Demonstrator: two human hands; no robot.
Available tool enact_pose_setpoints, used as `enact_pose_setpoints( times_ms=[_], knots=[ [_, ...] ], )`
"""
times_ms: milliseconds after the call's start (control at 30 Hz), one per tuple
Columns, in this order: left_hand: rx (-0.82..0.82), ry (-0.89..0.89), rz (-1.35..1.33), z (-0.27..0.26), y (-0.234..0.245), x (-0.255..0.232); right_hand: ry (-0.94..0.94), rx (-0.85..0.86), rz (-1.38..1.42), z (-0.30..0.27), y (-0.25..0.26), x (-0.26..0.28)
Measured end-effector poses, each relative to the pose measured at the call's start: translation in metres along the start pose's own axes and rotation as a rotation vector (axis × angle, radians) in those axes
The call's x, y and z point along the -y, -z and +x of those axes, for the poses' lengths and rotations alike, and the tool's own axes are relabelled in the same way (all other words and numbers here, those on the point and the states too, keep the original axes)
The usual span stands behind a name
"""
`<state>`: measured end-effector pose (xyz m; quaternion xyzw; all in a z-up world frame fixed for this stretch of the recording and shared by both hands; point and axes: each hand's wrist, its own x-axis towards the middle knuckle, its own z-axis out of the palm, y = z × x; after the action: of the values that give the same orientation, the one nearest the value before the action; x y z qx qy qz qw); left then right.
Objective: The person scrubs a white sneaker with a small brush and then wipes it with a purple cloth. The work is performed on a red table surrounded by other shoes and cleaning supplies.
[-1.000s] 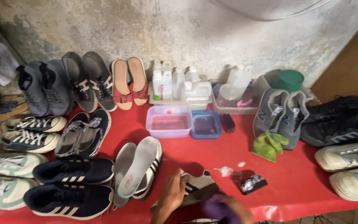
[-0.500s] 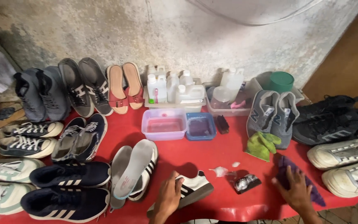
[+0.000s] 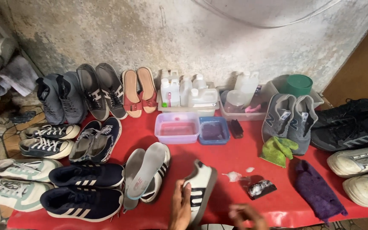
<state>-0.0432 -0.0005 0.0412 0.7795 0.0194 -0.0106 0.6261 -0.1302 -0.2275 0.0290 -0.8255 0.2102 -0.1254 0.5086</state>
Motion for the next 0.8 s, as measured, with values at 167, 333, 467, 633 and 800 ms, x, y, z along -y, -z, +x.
enact_pose_setpoints(
  times_ms=[167,333,467,633,800],
  knots=[
    [-0.227,0.212,-0.715,-0.012,-0.033,0.024,-0.197,0.298,-0.076,-0.031,-0.02,0.054],
    [-0.476,0.354,-1.0,-0.043,-0.038,-0.031,0.086,-0.021,-0.11,-0.027,-0.041,0.041],
    [-0.313,0.056,-0.886,-0.044,-0.051,0.083,0.146,0.143,-0.284,0.008,-0.034,0.017],
    [-0.296,0.113,-0.766,-0.05,-0.079,0.159,0.383,0.15,-0.297,0.033,-0.031,0.023],
    [0.195,-0.168,-0.604,-0.066,-0.034,0.155,0.564,0.059,-0.494,0.047,-0.042,-0.006]
  ],
)
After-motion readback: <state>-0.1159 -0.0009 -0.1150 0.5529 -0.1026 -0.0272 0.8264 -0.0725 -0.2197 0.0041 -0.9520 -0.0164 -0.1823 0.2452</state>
